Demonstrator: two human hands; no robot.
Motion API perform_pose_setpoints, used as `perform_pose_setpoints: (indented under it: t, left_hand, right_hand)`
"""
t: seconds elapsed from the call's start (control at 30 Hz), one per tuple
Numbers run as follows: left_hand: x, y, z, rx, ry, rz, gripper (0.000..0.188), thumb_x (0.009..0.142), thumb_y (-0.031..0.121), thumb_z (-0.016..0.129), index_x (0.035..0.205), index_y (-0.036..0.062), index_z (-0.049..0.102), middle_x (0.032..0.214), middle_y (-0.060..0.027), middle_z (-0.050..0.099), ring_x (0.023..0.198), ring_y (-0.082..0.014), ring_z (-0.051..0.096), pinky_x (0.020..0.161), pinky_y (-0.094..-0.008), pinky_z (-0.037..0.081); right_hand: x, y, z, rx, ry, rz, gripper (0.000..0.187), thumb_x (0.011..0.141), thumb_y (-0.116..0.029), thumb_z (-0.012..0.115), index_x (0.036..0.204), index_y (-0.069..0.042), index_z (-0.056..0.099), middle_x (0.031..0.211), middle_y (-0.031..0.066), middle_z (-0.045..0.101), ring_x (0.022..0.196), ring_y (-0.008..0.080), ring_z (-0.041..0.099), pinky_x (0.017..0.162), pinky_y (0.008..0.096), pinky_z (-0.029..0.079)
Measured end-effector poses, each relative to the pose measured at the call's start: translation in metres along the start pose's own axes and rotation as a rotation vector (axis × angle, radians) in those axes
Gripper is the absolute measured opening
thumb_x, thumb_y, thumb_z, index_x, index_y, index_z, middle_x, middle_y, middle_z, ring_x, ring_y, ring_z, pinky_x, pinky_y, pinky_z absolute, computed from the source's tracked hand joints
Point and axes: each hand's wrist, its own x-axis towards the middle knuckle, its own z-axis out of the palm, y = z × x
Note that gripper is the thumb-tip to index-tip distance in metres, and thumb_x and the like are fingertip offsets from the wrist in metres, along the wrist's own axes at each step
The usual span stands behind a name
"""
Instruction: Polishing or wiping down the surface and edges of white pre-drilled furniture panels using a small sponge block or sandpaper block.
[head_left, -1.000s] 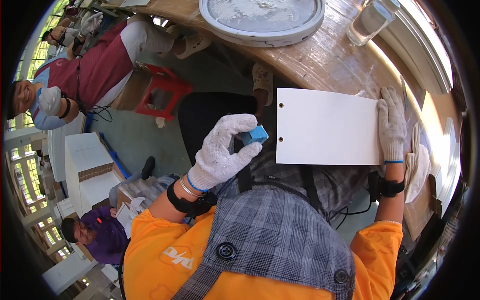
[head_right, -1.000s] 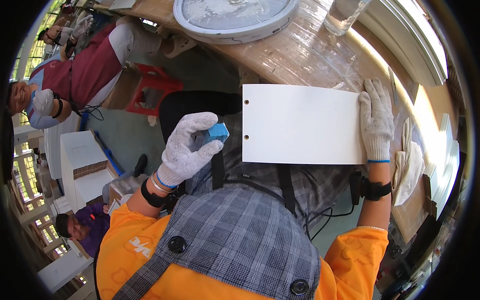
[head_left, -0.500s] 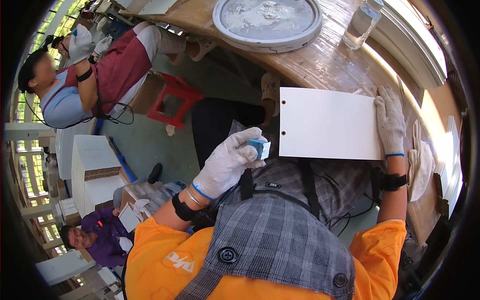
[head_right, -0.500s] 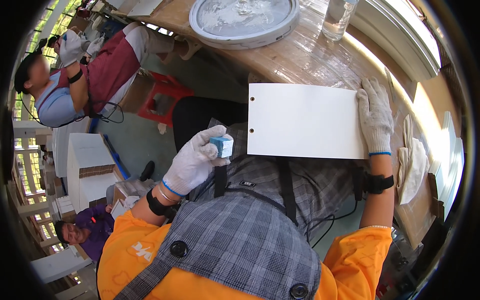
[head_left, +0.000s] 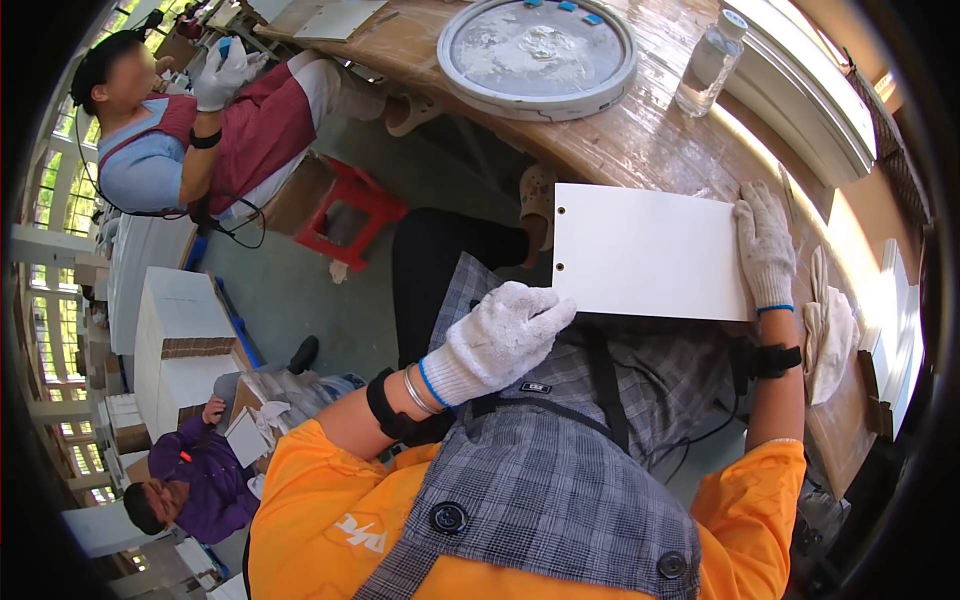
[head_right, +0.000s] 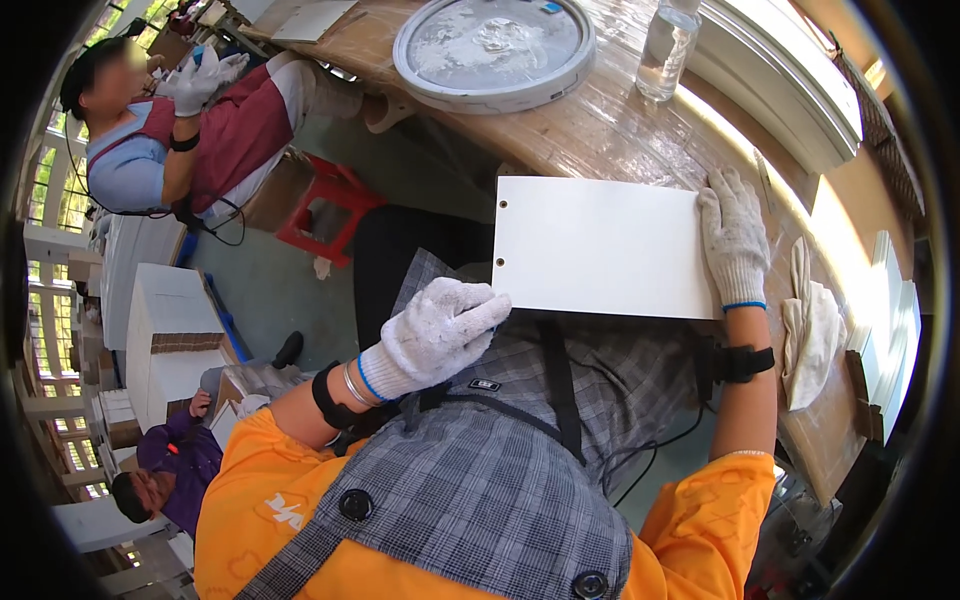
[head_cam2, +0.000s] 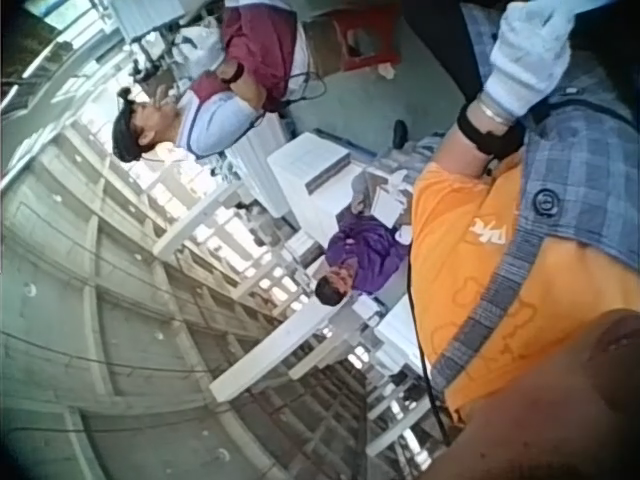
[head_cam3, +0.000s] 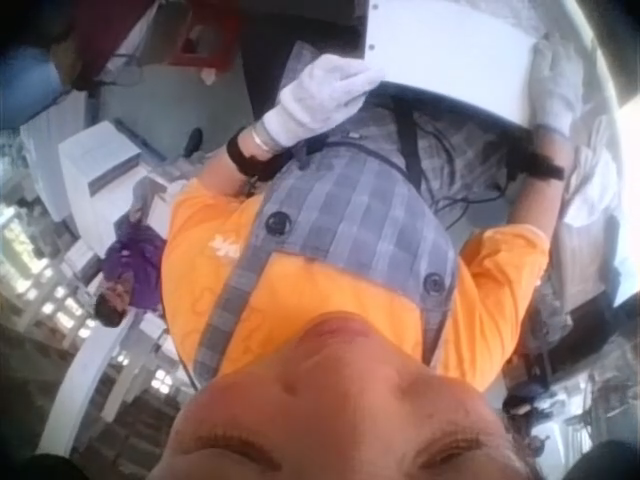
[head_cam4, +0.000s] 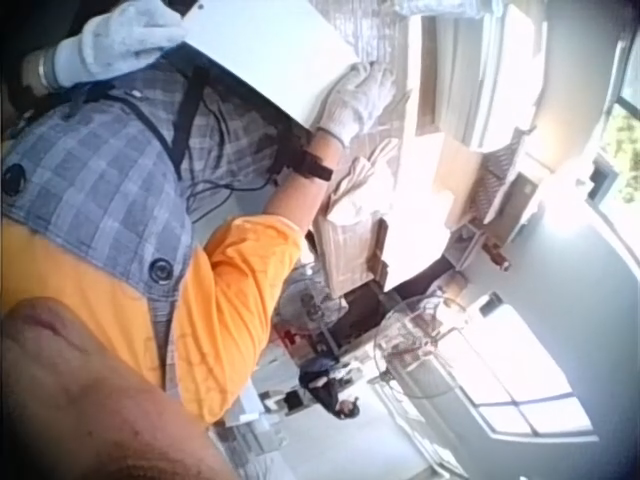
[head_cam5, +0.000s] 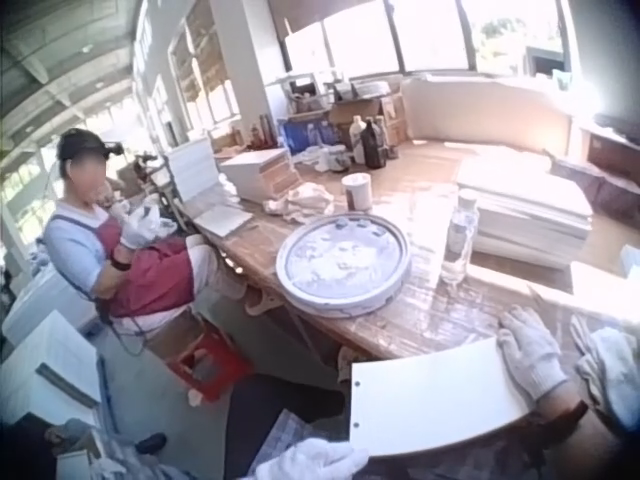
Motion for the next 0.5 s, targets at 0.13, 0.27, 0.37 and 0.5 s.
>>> perform_pose_setpoints:
  t: [0.13, 0.27, 0.37, 0.5]
  left_hand:
    - [-0.011, -0.003, -0.010, 0.084, -0.064, -0.165, 0.051, 0.066, -0.003, 0.068, 0.115, 0.0063, 0.058, 0.103, -0.0087, 0.060, 0.089, -0.0266, 0.057, 0.076, -0.0354, 0.049]
    - [-0.002, 0.005, -0.010, -0.045, 0.106, -0.065, 0.054, 0.065, -0.003, 0.070, 0.116, 0.0065, 0.057, 0.103, -0.0093, 0.060, 0.088, -0.0277, 0.057, 0.076, -0.0357, 0.049]
    - [0.000, 0.002, 0.002, -0.038, 0.073, -0.039, 0.057, 0.065, -0.002, 0.071, 0.119, 0.0072, 0.055, 0.101, -0.0093, 0.060, 0.088, -0.0282, 0.058, 0.076, -0.0367, 0.049]
    - [-0.009, -0.003, -0.005, -0.003, 0.020, -0.109, 0.056, 0.066, -0.002, 0.070, 0.119, 0.0069, 0.055, 0.099, -0.0097, 0.060, 0.086, -0.0285, 0.058, 0.076, -0.0366, 0.049]
  right_hand:
    - [-0.001, 0.002, 0.000, -0.021, 0.008, -0.016, 0.040, 0.095, -0.031, 0.046, 0.126, -0.008, 0.056, 0.137, 0.0138, 0.047, 0.129, 0.0328, 0.040, 0.108, 0.0380, 0.031]
    - [-0.001, -0.003, -0.004, -0.004, -0.006, -0.004, 0.040, 0.095, -0.031, 0.046, 0.125, -0.007, 0.056, 0.137, 0.0142, 0.047, 0.129, 0.0330, 0.040, 0.108, 0.0382, 0.031]
    - [0.000, 0.001, -0.001, -0.005, -0.012, -0.018, 0.041, 0.095, -0.032, 0.045, 0.126, -0.007, 0.055, 0.137, 0.0145, 0.047, 0.129, 0.0333, 0.039, 0.108, 0.0386, 0.031]
    - [-0.003, 0.006, 0.000, 0.003, -0.016, -0.004, 0.042, 0.096, -0.033, 0.045, 0.128, -0.008, 0.055, 0.138, 0.0150, 0.047, 0.130, 0.0331, 0.039, 0.108, 0.0390, 0.031]
